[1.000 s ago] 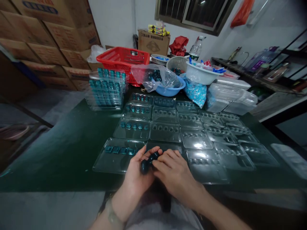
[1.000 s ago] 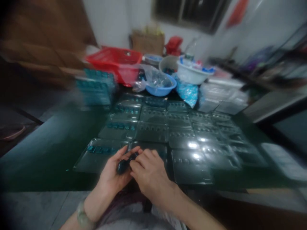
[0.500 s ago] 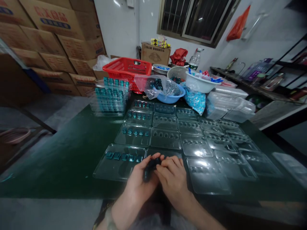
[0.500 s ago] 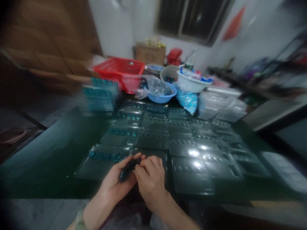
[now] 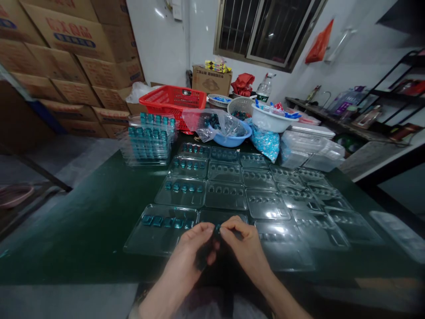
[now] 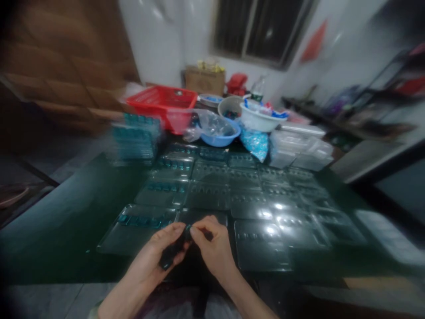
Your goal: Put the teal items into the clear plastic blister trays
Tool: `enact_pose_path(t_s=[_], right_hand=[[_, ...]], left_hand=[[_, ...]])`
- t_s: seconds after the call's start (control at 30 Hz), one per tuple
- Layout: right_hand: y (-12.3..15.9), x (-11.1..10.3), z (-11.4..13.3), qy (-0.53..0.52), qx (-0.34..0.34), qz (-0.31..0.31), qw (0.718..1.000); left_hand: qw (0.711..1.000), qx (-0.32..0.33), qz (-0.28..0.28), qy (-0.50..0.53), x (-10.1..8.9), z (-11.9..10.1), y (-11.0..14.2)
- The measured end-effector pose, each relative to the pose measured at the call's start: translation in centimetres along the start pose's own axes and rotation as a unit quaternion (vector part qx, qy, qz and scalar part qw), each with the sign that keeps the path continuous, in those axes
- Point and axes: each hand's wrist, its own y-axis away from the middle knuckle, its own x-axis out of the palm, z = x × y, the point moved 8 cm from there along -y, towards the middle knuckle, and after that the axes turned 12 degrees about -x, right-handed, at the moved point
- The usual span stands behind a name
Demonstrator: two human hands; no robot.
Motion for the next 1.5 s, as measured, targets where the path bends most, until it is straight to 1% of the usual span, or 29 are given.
enact_pose_path(t_s=[0.07,0.13,0.2,0.27,0.37,0.47,0.53,0.63,0.67,0.7,0.73,0.8,0.9,0.97,1.03,1.13,1.2,1.27,1.3,1.4,1.47,1.5], right_hand=[[0.1,0.3,-0.1,0.0,0.003,0.003,1.0],[0.1,0.4,0.2,0.028,-0.016,-0.002,0.999],[0.2,0.4,0.6,0.071,-0.039,-0.005,0.997],[0.4,0.5,0.9,0.115,-0.057,-0.004,0.992],[0.6,0.7,1.1,0.168,-0.071,-0.009,0.983],[0.5,0.8,1.1,0.184,-0.068,-0.02,0.98],[0.4,0.9,0.9,0.172,-0.058,-0.02,0.983],[0.1,1.2,0.1,0.11,-0.016,0.0,0.994],[0.0,1.4,-0.2,0.08,-0.001,0.011,0.997],[-0.1,1.5,-0.3,0.054,0.007,0.019,0.998],[-0.2,1.5,-0.1,0.035,0.005,0.023,0.999],[-0.6,1.2,0.9,0.026,-0.032,0.025,0.999],[-1.4,1.2,2.6,0.046,-0.108,0.06,0.991],[-2.0,1.5,2.9,0.067,-0.127,0.09,0.985],[-2.6,1.4,2.6,0.093,-0.118,0.096,0.984],[-3.4,1.5,1.9,0.102,-0.086,0.103,0.986],[-4.0,1.9,1.4,0.086,-0.07,0.128,0.986],[-4.9,2.0,0.7,0.079,-0.064,0.149,0.984],[-5.7,1.8,0.2,0.086,-0.066,0.145,0.983],[-8.8,0.5,-1.7,0.162,-0.082,0.097,0.979],[-10.8,0.5,-3.2,0.238,-0.098,0.1,0.961],[-11.6,0.9,-3.9,0.27,-0.104,0.114,0.951]], left_hand=[[1.0,0.008,0.002,-0.011,0.0,-0.2,0.0],[1.0,0.002,-0.005,-0.027,0.0,0.0,-0.1],[0.998,0.002,-0.023,-0.057,-0.2,0.2,-0.1],[0.993,0.021,-0.048,-0.109,-0.4,0.2,0.0],[0.977,0.075,-0.089,-0.181,-0.7,-0.4,0.3],[0.969,0.095,-0.114,-0.198,-1.1,-0.7,0.4],[0.978,0.069,-0.088,-0.176,-1.0,-0.4,0.3],[0.993,-0.015,-0.009,-0.114,-0.3,0.6,0.0],[0.995,-0.041,0.008,-0.091,-0.2,0.8,0.1],[0.996,-0.062,0.012,-0.067,-0.2,0.8,0.1],[0.996,-0.078,0.004,-0.044,-0.4,0.8,0.2],[0.995,-0.097,-0.034,-0.001,-1.0,0.3,0.4],[0.99,-0.102,-0.089,0.037,-1.6,-0.9,0.7],[0.99,-0.104,-0.091,0.042,-1.3,-1.5,0.8],[0.991,-0.106,-0.075,0.038,-0.9,-1.7,0.7],[0.994,-0.092,-0.056,0.012,-0.9,-1.9,0.0],[0.995,-0.09,-0.048,-0.006,-1.3,-1.9,-0.6],[0.994,-0.101,-0.037,0.001,-1.9,-2.1,-1.3],[0.994,-0.105,-0.029,0.016,-2.1,-2.4,-1.6],[0.992,-0.094,-0.011,0.081,-2.8,-3.8,-2.0],[0.99,-0.087,0.001,0.112,-3.2,-4.7,-1.9],[0.989,-0.086,0.004,0.12,-3.4,-4.9,-1.8]])
